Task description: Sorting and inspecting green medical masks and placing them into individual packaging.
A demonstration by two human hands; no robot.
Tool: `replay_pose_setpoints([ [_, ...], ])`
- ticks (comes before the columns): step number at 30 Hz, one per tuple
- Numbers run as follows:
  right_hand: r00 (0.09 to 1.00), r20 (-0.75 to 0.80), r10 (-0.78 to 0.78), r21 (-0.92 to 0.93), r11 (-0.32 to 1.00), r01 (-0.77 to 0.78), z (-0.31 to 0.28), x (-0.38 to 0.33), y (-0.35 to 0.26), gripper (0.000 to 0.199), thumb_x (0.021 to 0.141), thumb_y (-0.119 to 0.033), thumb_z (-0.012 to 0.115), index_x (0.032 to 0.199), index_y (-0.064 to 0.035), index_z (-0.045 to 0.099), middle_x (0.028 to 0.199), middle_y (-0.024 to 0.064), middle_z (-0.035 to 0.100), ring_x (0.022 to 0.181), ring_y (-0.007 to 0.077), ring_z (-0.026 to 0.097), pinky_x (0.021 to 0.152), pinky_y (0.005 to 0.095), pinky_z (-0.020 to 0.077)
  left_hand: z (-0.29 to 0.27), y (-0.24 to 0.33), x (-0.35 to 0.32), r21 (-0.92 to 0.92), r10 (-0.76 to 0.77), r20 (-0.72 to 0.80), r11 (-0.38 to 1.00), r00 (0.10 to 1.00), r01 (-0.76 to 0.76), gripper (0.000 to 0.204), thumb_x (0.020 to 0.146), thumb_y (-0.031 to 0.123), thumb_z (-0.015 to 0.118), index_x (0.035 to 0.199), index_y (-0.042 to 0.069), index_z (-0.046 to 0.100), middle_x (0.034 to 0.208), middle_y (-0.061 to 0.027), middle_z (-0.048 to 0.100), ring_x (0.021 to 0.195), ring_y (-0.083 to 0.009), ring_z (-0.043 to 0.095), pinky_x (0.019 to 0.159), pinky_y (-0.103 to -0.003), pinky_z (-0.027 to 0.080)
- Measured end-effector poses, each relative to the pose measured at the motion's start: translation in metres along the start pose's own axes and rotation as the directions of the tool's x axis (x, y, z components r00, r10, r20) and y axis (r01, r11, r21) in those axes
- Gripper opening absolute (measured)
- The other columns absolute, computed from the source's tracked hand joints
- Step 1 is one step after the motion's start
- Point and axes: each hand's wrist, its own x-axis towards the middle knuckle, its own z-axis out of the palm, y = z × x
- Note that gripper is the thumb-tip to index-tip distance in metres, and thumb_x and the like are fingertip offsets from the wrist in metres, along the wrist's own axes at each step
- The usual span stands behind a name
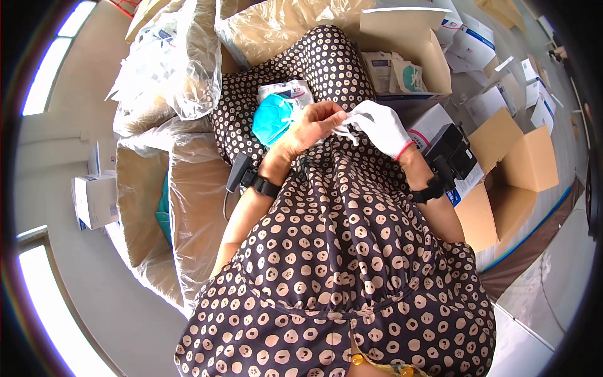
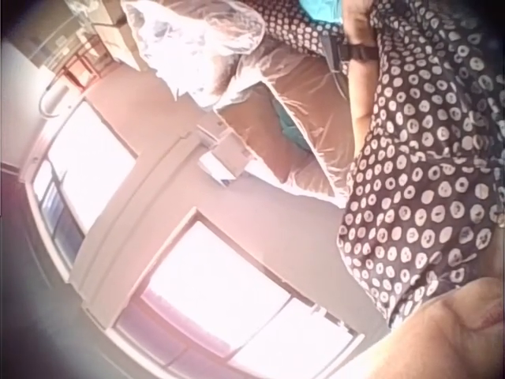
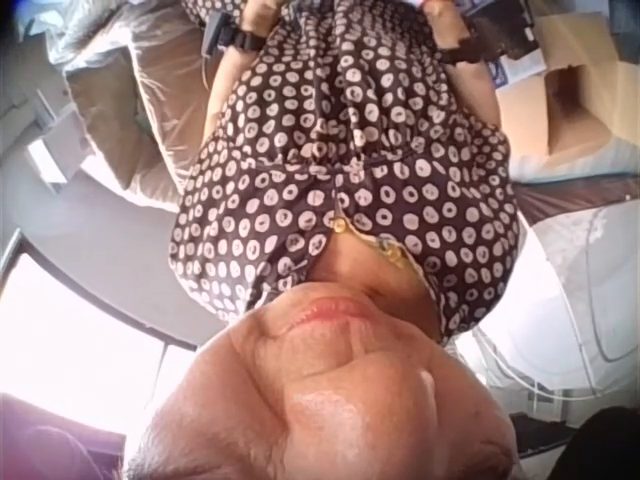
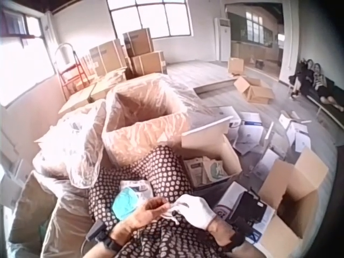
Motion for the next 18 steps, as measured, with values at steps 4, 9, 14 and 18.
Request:
replay_pose_setpoints([
  [4, 0.999, 0.028, -0.045, 0.031, 0.999, 0.045, -0.007, 0.004, -0.02, 0.012, 0.089, -0.012, 0.059, 0.094, -0.0035, 0.065, 0.085, 0.0142, 0.065, 0.074, 0.029, 0.063, 0.066, 0.0343, 0.0497, 0.002, 0.016, -0.004, 0.272, -0.034, -0.024, 0.962, 0.999, 0.039, 0.033, 0.095, 0.035, 0.059, 0.1, 0.002, 0.063, 0.066, 0.007, 0.05, 0.059, -0.0028, 0.042, 0.053, -0.02, 0.034],
  [9, 0.939, 0.068, -0.337, -0.469, 0.82, 0.328, -0.004, 0.008, -0.015, 0.016, 0.078, -0.005, 0.058, 0.091, -0.0096, 0.065, 0.086, 0.0101, 0.06, 0.081, 0.0297, 0.061, 0.073, 0.0373, 0.0524, 0.006, -0.004, 0.006, 0.276, -0.019, 0.029, 0.961, 0.999, 0.01, 0.032, 0.096, 0.029, 0.056, 0.084, 0.001, 0.066, 0.066, 0.0071, 0.053, 0.062, -0.0027, 0.044, 0.055, -0.023, 0.037],
  [14, 0.87, 0.068, -0.488, -0.467, 0.756, 0.46, -0.038, 0.008, 0.009, 0.017, 0.073, 0.0, 0.056, 0.085, -0.0063, 0.066, 0.085, 0.011, 0.064, 0.083, 0.0285, 0.062, 0.075, 0.0356, 0.0524, 0.002, 0.001, -0.009, 0.224, 0.071, -0.069, 0.973, 0.995, -0.054, 0.028, 0.096, 0.024, 0.057, 0.078, 0.003, 0.062, 0.064, 0.0084, 0.048, 0.061, -0.0021, 0.04, 0.054, -0.022, 0.033],
  [18, 0.891, 0.02, -0.453, -0.681, 0.647, 0.344, -0.077, 0.007, 0.025, 0.014, 0.074, -0.004, 0.056, 0.081, -0.0067, 0.067, 0.085, 0.011, 0.066, 0.08, 0.0292, 0.063, 0.074, 0.0357, 0.0524, -0.013, 0.003, -0.026, 0.071, 0.095, -0.121, 0.994, 0.988, -0.087, 0.029, 0.096, 0.022, 0.058, 0.075, 0.002, 0.063, 0.063, 0.0079, 0.051, 0.059, -0.0029, 0.042, 0.053, -0.023, 0.035],
])
